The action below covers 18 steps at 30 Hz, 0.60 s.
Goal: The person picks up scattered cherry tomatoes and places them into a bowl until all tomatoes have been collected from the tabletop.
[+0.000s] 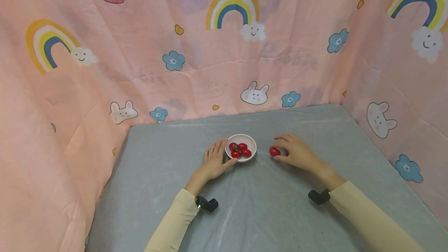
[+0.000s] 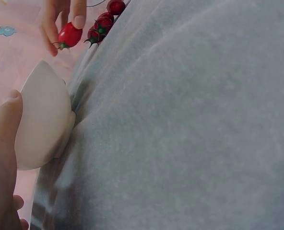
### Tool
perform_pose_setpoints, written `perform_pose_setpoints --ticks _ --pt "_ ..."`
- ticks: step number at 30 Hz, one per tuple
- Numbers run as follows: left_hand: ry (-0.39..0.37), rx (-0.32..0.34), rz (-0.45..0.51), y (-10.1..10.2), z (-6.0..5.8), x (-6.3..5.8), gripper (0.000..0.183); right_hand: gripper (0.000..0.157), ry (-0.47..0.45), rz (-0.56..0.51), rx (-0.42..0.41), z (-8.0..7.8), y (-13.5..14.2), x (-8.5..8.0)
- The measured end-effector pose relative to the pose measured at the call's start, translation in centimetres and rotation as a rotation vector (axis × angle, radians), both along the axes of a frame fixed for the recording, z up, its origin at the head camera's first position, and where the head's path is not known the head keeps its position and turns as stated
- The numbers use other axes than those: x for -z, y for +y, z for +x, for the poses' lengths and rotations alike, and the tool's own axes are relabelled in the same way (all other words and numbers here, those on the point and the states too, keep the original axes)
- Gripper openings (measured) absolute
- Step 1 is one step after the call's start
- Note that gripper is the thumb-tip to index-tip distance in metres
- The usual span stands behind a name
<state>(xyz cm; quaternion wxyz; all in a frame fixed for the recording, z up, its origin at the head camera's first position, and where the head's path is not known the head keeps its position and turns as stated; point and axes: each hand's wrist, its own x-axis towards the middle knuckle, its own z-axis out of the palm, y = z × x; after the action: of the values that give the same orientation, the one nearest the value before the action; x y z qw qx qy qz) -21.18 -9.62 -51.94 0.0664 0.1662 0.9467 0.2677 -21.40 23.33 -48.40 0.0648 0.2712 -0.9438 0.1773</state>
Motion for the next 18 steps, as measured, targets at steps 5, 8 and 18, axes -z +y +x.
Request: perform_pose_setpoints --ticks 5,8,18 --pt "-0.014 -0.007 -0.013 0.0 0.0 0.1 0.09 0.039 0.0 0.006 -0.013 -0.7 -0.9 -0.5" --pt "-0.014 -0.009 -0.017 0.0 -0.1 0.3 0.09 0.04 -0.011 0.01 -0.012 -1.2 -1.3 -0.9" --pt "0.003 0.001 0.006 0.0 -0.1 0.4 0.09 0.039 0.006 0.009 -0.042 -1.9 -2.9 -2.6"
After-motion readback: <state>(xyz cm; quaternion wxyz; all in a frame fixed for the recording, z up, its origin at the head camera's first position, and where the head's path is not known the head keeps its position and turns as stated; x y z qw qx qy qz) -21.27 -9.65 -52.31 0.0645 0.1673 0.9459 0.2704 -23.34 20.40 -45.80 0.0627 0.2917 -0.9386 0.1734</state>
